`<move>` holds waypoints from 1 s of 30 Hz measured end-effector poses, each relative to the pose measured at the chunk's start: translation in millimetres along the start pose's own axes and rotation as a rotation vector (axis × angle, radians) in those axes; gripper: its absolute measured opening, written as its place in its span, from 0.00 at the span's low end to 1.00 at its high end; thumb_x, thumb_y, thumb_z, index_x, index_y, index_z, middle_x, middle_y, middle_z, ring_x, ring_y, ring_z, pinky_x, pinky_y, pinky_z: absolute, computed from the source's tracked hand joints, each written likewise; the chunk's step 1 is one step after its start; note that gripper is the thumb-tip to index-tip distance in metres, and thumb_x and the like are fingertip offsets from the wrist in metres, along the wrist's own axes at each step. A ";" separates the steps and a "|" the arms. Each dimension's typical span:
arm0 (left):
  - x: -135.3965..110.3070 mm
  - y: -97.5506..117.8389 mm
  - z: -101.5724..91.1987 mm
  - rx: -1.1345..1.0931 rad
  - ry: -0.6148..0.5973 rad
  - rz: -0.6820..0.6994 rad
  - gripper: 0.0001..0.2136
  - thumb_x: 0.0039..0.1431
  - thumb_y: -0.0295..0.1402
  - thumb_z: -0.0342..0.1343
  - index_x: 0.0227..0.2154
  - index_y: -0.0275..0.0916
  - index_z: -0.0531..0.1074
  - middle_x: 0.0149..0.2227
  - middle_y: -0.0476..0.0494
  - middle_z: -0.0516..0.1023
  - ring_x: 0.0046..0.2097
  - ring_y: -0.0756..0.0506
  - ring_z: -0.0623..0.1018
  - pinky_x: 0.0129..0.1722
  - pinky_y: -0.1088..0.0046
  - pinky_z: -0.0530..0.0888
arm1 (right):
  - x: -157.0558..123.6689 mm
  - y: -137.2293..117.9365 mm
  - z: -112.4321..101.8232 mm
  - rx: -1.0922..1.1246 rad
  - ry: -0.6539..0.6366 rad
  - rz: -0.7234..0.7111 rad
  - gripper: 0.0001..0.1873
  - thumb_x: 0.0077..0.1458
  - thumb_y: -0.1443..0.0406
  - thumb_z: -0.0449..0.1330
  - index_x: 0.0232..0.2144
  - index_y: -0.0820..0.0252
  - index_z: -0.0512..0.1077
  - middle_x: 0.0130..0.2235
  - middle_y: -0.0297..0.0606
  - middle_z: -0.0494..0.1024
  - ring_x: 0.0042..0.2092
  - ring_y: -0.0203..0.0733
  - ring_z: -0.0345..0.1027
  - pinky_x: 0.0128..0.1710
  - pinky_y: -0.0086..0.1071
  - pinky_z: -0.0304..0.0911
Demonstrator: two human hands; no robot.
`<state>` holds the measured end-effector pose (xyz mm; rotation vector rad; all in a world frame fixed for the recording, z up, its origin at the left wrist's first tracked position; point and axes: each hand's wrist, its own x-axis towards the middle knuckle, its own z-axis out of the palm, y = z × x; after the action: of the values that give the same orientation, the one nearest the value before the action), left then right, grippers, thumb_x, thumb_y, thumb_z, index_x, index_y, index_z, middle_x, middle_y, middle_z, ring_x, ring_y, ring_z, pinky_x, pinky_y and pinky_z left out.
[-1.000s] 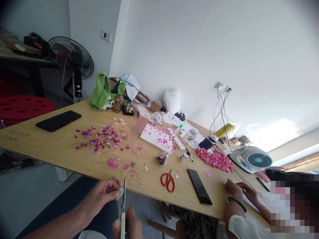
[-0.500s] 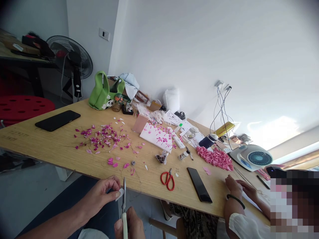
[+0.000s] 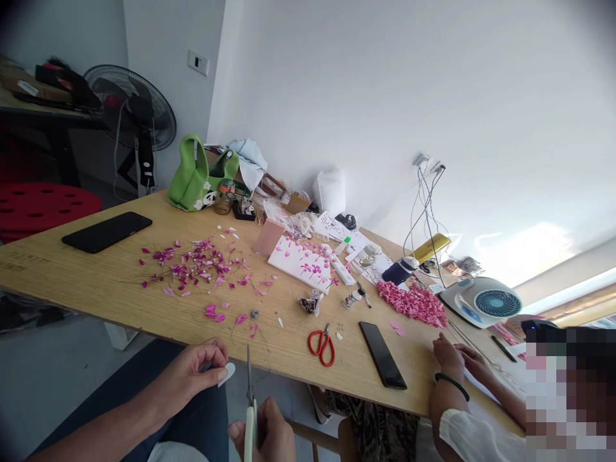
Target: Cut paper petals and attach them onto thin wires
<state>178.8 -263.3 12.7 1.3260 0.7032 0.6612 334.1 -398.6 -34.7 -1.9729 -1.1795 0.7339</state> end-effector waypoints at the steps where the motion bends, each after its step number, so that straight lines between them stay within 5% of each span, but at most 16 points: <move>1: 0.4 0.1 -1.4 -0.024 -0.002 -0.006 0.06 0.43 0.33 0.57 0.18 0.37 0.67 0.29 0.49 0.68 0.33 0.47 0.68 0.37 0.72 0.63 | 4.4 -1.2 -8.1 -0.063 0.030 0.031 0.23 0.43 0.48 0.61 0.20 0.56 0.55 0.16 0.25 0.57 0.19 0.32 0.50 0.20 0.26 0.45; 6: -0.7 9.0 -9.5 -0.159 0.024 -0.086 0.09 0.42 0.35 0.61 0.17 0.36 0.70 0.31 0.47 0.70 0.35 0.47 0.69 0.37 0.73 0.65 | 53.1 -28.6 -44.0 -0.501 0.159 0.011 0.15 0.52 0.52 0.55 0.28 0.57 0.63 0.27 0.35 0.74 0.30 0.40 0.69 0.28 0.27 0.59; 13: -5.1 18.7 -34.4 -0.451 0.031 -0.191 0.11 0.47 0.40 0.62 0.25 0.36 0.73 0.28 0.43 0.79 0.33 0.44 0.75 0.40 0.66 0.70 | 146.4 -49.0 -53.1 -0.835 0.241 0.098 0.16 0.55 0.58 0.52 0.35 0.68 0.69 0.39 0.57 0.75 0.44 0.55 0.69 0.40 0.37 0.60; 22: 12.6 16.7 -53.1 -0.467 0.091 -0.225 0.12 0.46 0.40 0.63 0.24 0.35 0.72 0.23 0.44 0.78 0.27 0.48 0.74 0.32 0.72 0.70 | 146.7 -57.2 -51.3 -0.994 0.207 0.125 0.15 0.57 0.65 0.51 0.34 0.71 0.74 0.39 0.58 0.74 0.44 0.60 0.68 0.43 0.44 0.60; 25: 18.9 14.4 -49.9 -0.417 0.077 -0.208 0.13 0.47 0.41 0.62 0.24 0.35 0.72 0.23 0.44 0.78 0.27 0.48 0.74 0.32 0.71 0.70 | 120.7 -77.4 -34.8 -0.689 0.255 -0.033 0.16 0.59 0.62 0.50 0.40 0.65 0.72 0.41 0.51 0.74 0.45 0.54 0.67 0.43 0.40 0.61; 28: 20.7 12.2 -46.0 -0.384 0.049 -0.175 0.12 0.49 0.40 0.61 0.25 0.35 0.72 0.22 0.45 0.77 0.27 0.48 0.74 0.32 0.71 0.69 | 94.7 -98.5 -4.0 0.058 -0.106 -0.190 0.18 0.55 0.54 0.56 0.41 0.61 0.71 0.36 0.43 0.76 0.37 0.44 0.70 0.36 0.33 0.65; 30: 20.1 11.6 -44.3 -0.388 0.026 -0.167 0.12 0.49 0.40 0.61 0.25 0.35 0.72 0.22 0.46 0.76 0.27 0.48 0.74 0.32 0.72 0.69 | 85.2 -107.0 15.9 0.327 -0.185 -0.173 0.15 0.53 0.55 0.60 0.35 0.61 0.72 0.29 0.38 0.76 0.30 0.40 0.69 0.32 0.30 0.64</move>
<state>156.7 -218.7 17.9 0.8940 0.6597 0.6426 304.9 -282.2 32.8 -1.5406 -1.2319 0.9668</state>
